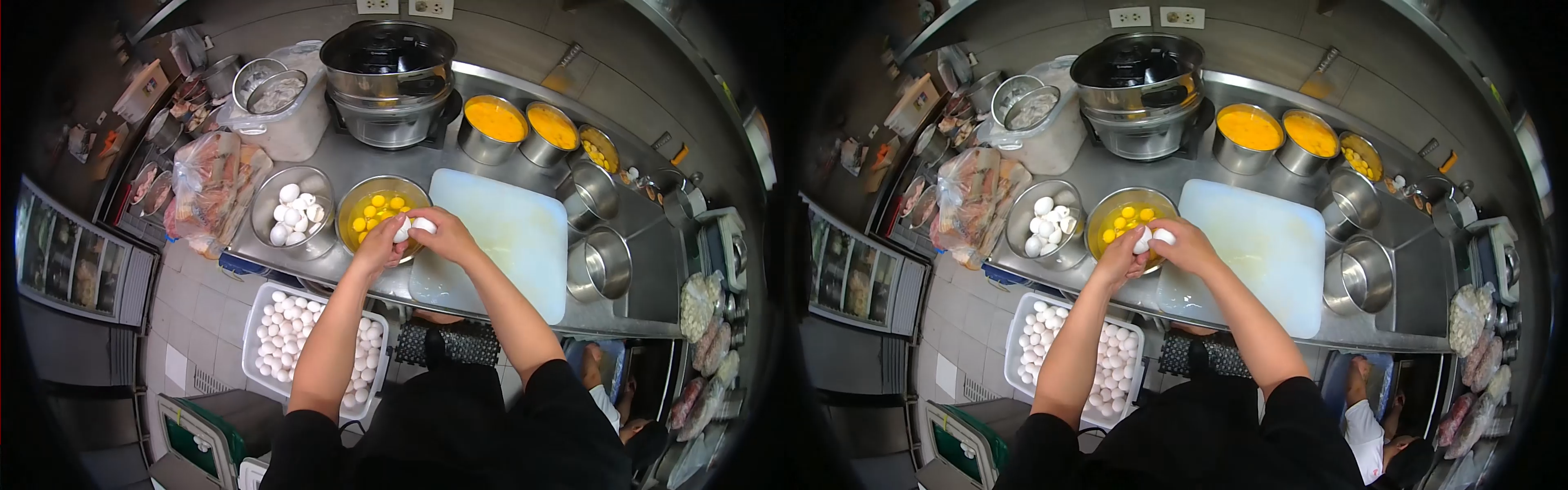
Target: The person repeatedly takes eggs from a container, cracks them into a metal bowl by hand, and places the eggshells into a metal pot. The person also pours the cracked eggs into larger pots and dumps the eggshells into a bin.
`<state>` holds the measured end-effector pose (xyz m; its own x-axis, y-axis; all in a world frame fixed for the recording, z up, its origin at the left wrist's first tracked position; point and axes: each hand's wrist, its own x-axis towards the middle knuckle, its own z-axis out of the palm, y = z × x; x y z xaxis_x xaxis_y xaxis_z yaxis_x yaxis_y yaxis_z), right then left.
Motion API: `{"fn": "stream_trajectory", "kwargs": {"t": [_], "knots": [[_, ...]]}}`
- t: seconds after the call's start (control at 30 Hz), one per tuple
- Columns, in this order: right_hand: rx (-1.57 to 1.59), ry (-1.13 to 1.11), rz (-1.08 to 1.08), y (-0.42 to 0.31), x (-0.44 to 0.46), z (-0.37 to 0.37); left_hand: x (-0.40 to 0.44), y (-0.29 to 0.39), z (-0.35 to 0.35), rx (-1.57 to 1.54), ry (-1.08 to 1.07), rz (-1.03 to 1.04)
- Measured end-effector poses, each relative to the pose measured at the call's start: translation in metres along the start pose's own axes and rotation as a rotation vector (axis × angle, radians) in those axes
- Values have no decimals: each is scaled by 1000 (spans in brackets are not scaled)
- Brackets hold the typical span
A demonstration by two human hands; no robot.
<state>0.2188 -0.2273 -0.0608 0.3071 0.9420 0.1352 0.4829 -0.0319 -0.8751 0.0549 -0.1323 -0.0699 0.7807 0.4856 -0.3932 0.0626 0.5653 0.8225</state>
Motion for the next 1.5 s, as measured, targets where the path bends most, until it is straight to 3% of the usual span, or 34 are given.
{"fn": "stream_trajectory", "kwargs": {"t": [0.07, 0.2, 0.37, 0.43, 0.47, 0.5, 0.53, 0.6, 0.67, 0.7, 0.73, 0.77, 0.83, 0.87, 0.93, 1.03, 1.13, 1.2, 1.27, 1.3, 1.37, 1.5], "knots": [[-162, -28, -124, 0, 10, 3, -3, 4, -6, -8, 23, -28], [-261, -25, -170, -11, 17, 14, -12, 15, -11, 67, 67, -58], [-477, 124, -410, -10, 26, 12, -15, 22, -14, 184, 126, -79], [-495, 137, -455, -9, 33, 10, -9, 24, -14, 488, 195, 201], [-514, 150, -501, -9, 36, 10, -4, 28, -19, 488, 196, 199], [-512, 149, -499, -12, 37, 10, 2, 33, -29, 705, 250, 317], [-371, 150, -403, -18, 38, 9, -3, 46, -26, 922, 305, 436], [-230, 147, -306, -17, 39, 12, -19, 70, -24, 870, 360, 438], [48, 78, 42, -3, 42, 19, -31, 94, -45, 968, 572, 419], [49, 78, 41, -1, 42, 20, -35, 101, -64, 1049, 628, 425], [291, -12, 175, 0, 43, 22, -38, 106, -86, 1130, 683, 429], [533, -104, 310, 1, 43, 23, -39, 107, -112, 1348, 776, 370], [686, -156, 387, -6, 42, 28, -52, 113, -118, 1645, 933, 227], [838, -204, 460, -11, 44, 30, -53, 112, -116, 1645, 933, 227], [820, -223, 486, -9, 48, 36, -52, 107, -97, 1430, 736, 568], [793, -265, 505, -5, 56, 50, -36, 74, -50, 1085, 309, 478], [682, -292, 472, -8, 61, 51, -22, 58, -36, 982, 168, 451], [587, -306, 448, -9, 64, 54, -17, 58, -37, 972, 187, 446], [168, -74, -40, -7, 68, 58, -15, 62, -40, 969, 206, 438], [170, -72, -38, -10, 69, 55, -13, 63, -43, 982, 205, 446], [-349, -73, -96, -26, 68, 41, -11, 63, -45, 995, 202, 451], [-438, -24, -149, -57, 68, 33, -18, 70, -39, 1001, 245, 668]]}}
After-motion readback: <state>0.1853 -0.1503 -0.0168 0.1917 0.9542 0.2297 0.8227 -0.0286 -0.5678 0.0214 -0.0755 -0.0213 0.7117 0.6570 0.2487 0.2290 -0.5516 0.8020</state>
